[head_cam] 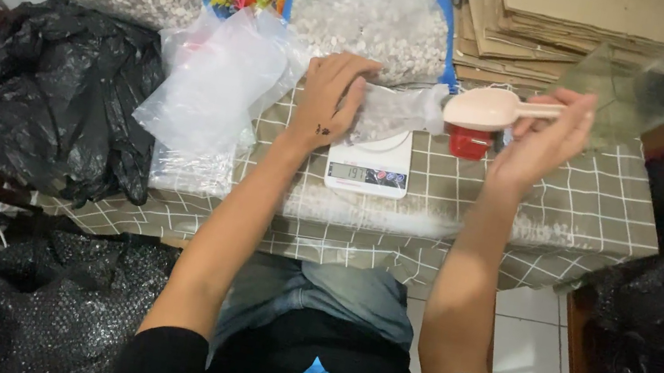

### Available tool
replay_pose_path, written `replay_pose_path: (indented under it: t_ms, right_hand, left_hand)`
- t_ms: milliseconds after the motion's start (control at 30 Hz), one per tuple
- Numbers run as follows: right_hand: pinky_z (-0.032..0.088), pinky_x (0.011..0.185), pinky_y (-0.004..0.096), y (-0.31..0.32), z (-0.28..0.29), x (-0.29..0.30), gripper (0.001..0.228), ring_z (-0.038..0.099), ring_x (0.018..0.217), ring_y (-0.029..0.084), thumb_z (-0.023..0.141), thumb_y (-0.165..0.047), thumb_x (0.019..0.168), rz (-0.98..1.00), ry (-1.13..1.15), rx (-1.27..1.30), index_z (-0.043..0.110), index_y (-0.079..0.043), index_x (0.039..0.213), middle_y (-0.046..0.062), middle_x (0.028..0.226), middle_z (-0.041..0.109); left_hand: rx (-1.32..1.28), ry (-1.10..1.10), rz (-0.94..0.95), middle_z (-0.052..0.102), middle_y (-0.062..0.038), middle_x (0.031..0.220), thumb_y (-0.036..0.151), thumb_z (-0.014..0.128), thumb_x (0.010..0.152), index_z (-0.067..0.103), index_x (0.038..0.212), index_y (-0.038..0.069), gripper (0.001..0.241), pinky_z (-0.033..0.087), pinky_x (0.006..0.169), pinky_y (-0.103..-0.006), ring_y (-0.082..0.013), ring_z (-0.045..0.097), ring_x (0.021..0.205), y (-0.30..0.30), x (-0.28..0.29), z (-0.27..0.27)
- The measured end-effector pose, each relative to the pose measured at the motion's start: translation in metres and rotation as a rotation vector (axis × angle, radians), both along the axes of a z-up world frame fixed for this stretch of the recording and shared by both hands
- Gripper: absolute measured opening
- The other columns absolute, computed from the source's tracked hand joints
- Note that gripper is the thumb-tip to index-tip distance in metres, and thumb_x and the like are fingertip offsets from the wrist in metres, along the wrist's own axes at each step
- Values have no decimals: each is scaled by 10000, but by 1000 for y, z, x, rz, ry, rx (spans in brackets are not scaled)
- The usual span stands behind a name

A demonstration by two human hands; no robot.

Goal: The person scoops small white stones from a large bag into a small plastic bag and weighs the small bag on a digital scale.

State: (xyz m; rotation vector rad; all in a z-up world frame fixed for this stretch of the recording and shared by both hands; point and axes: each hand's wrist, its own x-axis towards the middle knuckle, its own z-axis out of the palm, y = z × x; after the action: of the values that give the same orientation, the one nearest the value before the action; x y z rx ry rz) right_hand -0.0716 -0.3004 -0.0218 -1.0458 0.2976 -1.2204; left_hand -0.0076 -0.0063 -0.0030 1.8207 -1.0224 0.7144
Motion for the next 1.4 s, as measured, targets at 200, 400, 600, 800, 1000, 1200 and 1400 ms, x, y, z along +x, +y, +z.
replay_pose_path:
  t_ms: [200, 400, 600, 800, 1000, 1200, 1400]
  right_hand:
    - [426, 378, 153, 40, 20, -5, 403, 560, 409, 84, 505, -469, 1044, 168, 65, -25, 605, -80, 1010, 134, 746, 707]
    - [444, 403, 152, 60, 25, -7, 423, 570, 428, 90, 453, -459, 1064, 241, 90, -65, 590, -60, 1034, 137, 775, 690]
    - [442, 386, 168, 71, 30, -11, 408, 591, 427, 101, 442, -428, 1087, 230, 106, -169, 593, -57, 1012, 158, 781, 697]
    - [432, 392, 175, 63, 18, -11, 365, 598, 435, 112, 413, -391, 1102, 196, 93, -191, 570, -69, 1031, 169, 807, 706]
    - [451, 459, 232, 83, 40, -18, 248, 588, 488, 153, 402, -252, 1095, 231, 187, -336, 529, -55, 1015, 150, 825, 712]
    - [418, 429, 221, 76, 53, -29, 338, 540, 459, 127, 419, -375, 1067, 105, 198, -270, 540, -75, 971, 128, 805, 696]
    - [431, 442, 213, 85, 45, -19, 310, 610, 499, 147, 432, -337, 1067, 147, 154, -190, 551, -70, 963, 126, 828, 713]
  left_hand:
    - [94, -404, -8, 609, -13, 895, 227, 561, 995, 707, 1296, 175, 338, 452, 862, -341, -206, 640, 846, -10, 19, -11]
    - [350, -148, -111, 561, -42, 1222, 39, 484, 1051, 563, 1413, 266, 434, 452, 928, -393, -270, 609, 1140, -15, -21, 58]
    - [277, 228, -127, 684, -70, 800, 428, 570, 1047, 720, 992, 179, 296, 527, 722, -428, -295, 716, 755, -37, -13, 68]
    - [322, 386, -111, 669, -26, 664, 253, 611, 878, 679, 1083, 256, 216, 545, 690, -474, -316, 719, 696, -62, 9, 36]
    - [87, 453, -152, 744, 36, 835, 255, 588, 983, 657, 1146, 190, 189, 498, 669, -275, -85, 636, 691, -60, -11, 71]
    - [82, 430, -227, 720, -45, 1066, 331, 501, 1066, 656, 1221, 140, 290, 530, 745, -298, -150, 678, 868, -25, -4, 59]
    - [225, 578, 26, 569, 102, 584, 675, 589, 867, 663, 783, 220, 469, 356, 553, -262, -49, 484, 534, -44, -18, 81]
